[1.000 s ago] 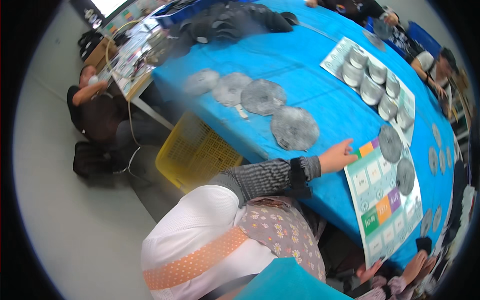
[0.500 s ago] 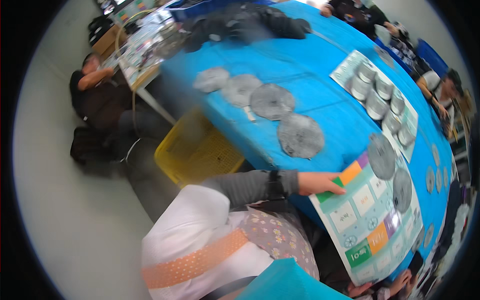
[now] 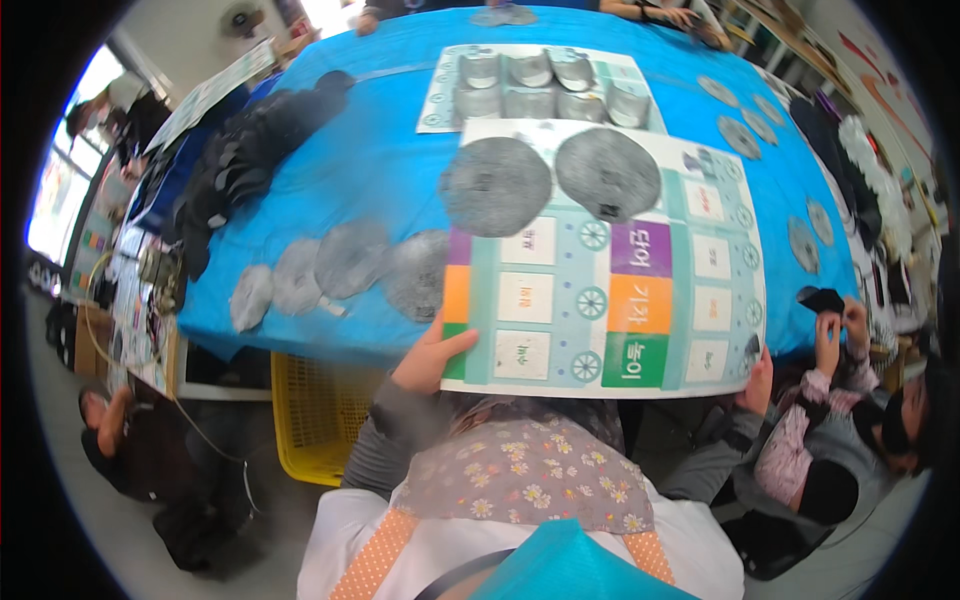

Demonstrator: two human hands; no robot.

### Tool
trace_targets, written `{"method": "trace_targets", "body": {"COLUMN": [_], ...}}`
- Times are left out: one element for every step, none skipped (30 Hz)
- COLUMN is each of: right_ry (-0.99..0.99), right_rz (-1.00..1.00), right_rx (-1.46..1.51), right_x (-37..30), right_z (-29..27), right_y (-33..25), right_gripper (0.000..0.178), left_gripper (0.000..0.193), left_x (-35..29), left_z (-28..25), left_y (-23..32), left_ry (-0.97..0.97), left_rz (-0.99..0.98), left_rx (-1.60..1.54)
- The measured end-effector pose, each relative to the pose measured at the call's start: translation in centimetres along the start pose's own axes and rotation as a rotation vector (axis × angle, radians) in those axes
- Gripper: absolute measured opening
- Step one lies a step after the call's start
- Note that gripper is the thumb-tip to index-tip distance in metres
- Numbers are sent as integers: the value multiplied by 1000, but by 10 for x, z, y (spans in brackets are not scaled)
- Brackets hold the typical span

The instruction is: The person is inspecting and sorting various shoe components, including semi-circular padding and fabric pieces, at a large table in a factory environment.

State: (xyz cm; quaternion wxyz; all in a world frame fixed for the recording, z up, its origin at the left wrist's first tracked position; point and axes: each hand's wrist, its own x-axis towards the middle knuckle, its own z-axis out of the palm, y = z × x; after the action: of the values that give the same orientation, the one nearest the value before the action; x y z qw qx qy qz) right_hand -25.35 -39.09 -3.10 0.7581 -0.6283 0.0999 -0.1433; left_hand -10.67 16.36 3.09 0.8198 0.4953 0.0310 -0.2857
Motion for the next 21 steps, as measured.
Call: {"method": "trace_targets", "body": {"right_ry": [-5, -31, -28, -70, -47, -77, 14, 23, 61, 177, 238, 273, 350, 401, 444, 488, 507, 525, 534, 521, 525], "right_rz": [-1, 1, 3, -3, 48, 69, 119, 128, 129, 134, 135, 123, 89, -6, -103, -180, -288, -326, -353, -403, -435], "right_rx": [-51, -77, -80, -46, -87, -48, -142, -118, -59, -140, -169, -132, -139, -278, -379, -446, -504, -533, -523, -494, -507], "right_x": [4, 6, 8, 11, 13, 16, 19, 22, 23, 24, 24, 24, 25, 25, 25, 25, 24, 23, 21, 18, 15], "right_z": [3, 7, 11, 15, 19, 23, 28, 33, 38, 43, 47, 51, 56, 60, 64, 68, 70, 72, 73, 73, 71], "right_y": [-3, -9, -14, -19, -25, -29, -33, -35, -39, -43, -47, -52, -56, -61, -65, -70, -75, -80, -84, -86, -88], "right_gripper": [87, 82, 75, 69, 63, 57, 54, 51, 45, 44, 42, 41, 35, 33, 32, 30, 26, 26, 26, 26, 26], "left_gripper": [64, 63, 59, 57, 55, 54, 55, 57, 58, 60, 58, 58, 58, 57, 57, 57, 57, 54, 52, 50, 49], "left_x": [0, -3, -4, -5, -6, -6, -7, -7, -8, -9, -10, -11, -11, -12, -12, -12, -12, -11, -10, -9, -9], "left_z": [-2, -6, -9, -11, -13, -15, -16, -16, -17, -17, -18, -18, -19, -19, -20, -20, -20, -19, -18, -16, -14], "left_y": [-3, -5, -6, -8, -9, -10, -11, -12, -13, -14, -14, -15, -15, -14, -15, -15, -17, -18, -21, -24, -28], "left_ry": [19, 21, 41, 39, 36, 33, 30, 27, 27, 30, 28, 27, 28, 22, 37, 43, 24, 57, 63, 44, 71], "left_rz": [-3, 8, 6, 30, 54, 86, 73, 73, 79, 88, 98, 98, 98, 106, 104, 112, 134, 135, 152, 180, 178], "left_rx": [10, 2, 14, 8, -1, -15, -19, -25, -29, -35, -34, -33, -33, -45, -27, -22, -35, -27, -36, -51, -63]}}
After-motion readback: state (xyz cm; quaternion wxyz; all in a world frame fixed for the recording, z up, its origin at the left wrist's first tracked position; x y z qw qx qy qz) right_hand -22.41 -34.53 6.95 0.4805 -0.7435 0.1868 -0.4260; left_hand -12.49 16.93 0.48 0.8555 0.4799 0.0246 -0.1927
